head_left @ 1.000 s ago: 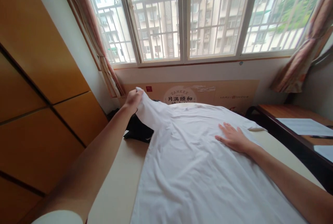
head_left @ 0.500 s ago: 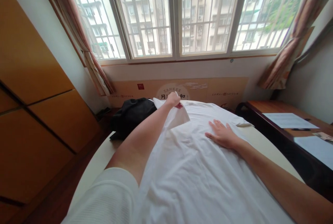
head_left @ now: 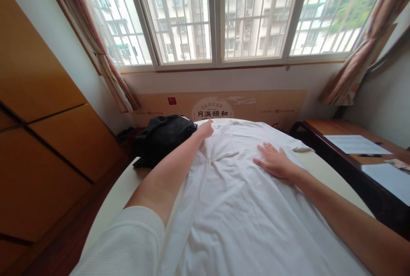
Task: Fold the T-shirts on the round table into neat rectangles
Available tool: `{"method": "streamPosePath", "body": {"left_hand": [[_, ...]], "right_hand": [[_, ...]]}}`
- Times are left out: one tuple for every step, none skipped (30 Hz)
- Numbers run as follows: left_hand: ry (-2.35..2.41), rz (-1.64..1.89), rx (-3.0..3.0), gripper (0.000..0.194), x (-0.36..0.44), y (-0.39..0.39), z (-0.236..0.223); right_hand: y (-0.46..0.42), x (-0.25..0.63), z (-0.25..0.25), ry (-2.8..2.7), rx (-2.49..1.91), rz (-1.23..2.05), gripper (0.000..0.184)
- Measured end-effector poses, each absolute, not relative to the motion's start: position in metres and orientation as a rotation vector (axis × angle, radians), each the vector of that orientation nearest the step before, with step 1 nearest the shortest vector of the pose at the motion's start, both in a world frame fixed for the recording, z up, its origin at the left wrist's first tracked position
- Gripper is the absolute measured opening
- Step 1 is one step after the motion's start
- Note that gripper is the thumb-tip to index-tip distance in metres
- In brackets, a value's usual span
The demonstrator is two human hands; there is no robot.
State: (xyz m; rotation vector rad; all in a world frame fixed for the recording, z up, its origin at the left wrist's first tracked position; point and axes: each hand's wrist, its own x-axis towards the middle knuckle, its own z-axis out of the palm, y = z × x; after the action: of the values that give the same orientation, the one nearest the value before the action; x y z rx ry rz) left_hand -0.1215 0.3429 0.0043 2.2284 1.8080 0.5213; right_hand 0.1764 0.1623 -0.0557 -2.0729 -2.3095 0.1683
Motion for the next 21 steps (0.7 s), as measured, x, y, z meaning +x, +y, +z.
{"method": "streamPosePath", "body": {"left_hand": [[1.832,0.444,2.243,0.041,-0.131,0.344,0.004],[1.850,0.367,2.246,0.043,-0.139,0.344,0.003],[1.868,0.300,2.246,0.046,-0.145,0.344,0.001],[1.891,0.252,2.252,0.052,-0.149,0.343,-0.001],[1.915,0.211,2.258,0.060,-0.151,0.342,-0.003],[1.936,0.174,2.267,0.070,-0.151,0.341,-0.005],[1.955,0.138,2.275,0.077,-0.150,0.341,-0.006],[1.972,0.103,2.283,0.082,-0.149,0.341,-0.006],[1.988,0.072,2.290,0.083,-0.147,0.342,-0.006],[2.001,0.043,2.299,0.083,-0.145,0.343,-0.005],[2.010,0.019,2.309,0.081,-0.143,0.345,-0.002],[2.013,-0.003,2.322,0.078,-0.142,0.348,0.001],[2.005,-0.028,2.338,0.074,-0.141,0.350,0.006],[1.987,-0.060,2.355,0.070,-0.141,0.353,0.011],[1.963,-0.098,2.371,0.065,-0.141,0.356,0.016],[1.940,-0.140,2.385,0.060,-0.142,0.359,0.022],[1.921,-0.186,2.394,0.057,-0.142,0.361,0.028],[1.910,-0.231,2.397,0.054,-0.144,0.363,0.034],[1.908,-0.268,2.398,0.053,-0.145,0.365,0.039],[1.911,-0.298,2.411,0.053,-0.147,0.366,0.044],[1.916,-0.320,2.441,0.053,-0.148,0.368,0.048]], "right_hand": [[0.161,0.170,-0.053,-2.321,-2.047,0.148,0.078],[0.160,0.161,-0.051,-2.346,-1.991,0.139,0.077],[0.158,0.151,-0.048,-2.382,-1.906,0.150,0.076],[0.157,0.139,-0.044,-2.422,-1.803,0.184,0.076],[0.156,0.127,-0.041,-2.459,-1.693,0.232,0.076],[0.157,0.115,-0.039,-2.492,-1.590,0.278,0.076],[0.158,0.103,-0.037,-2.518,-1.509,0.312,0.075],[0.160,0.093,-0.037,-2.535,-1.460,0.333,0.074],[0.162,0.086,-0.037,-2.544,-1.441,0.344,0.073],[0.165,0.080,-0.039,-2.545,-1.444,0.347,0.072],[0.168,0.076,-0.042,-2.540,-1.456,0.343,0.070],[0.170,0.075,-0.045,-2.527,-1.472,0.334,0.069],[0.171,0.074,-0.049,-2.511,-1.485,0.320,0.068],[0.172,0.075,-0.052,-2.496,-1.493,0.301,0.067],[0.172,0.076,-0.055,-2.484,-1.499,0.283,0.067],[0.172,0.077,-0.057,-2.476,-1.505,0.271,0.067],[0.171,0.078,-0.058,-2.472,-1.513,0.264,0.067],[0.170,0.078,-0.059,-2.470,-1.520,0.260,0.066],[0.170,0.078,-0.059,-2.473,-1.522,0.258,0.067],[0.169,0.078,-0.058,-2.475,-1.523,0.257,0.067],[0.169,0.078,-0.057,-2.476,-1.524,0.258,0.066]]}}
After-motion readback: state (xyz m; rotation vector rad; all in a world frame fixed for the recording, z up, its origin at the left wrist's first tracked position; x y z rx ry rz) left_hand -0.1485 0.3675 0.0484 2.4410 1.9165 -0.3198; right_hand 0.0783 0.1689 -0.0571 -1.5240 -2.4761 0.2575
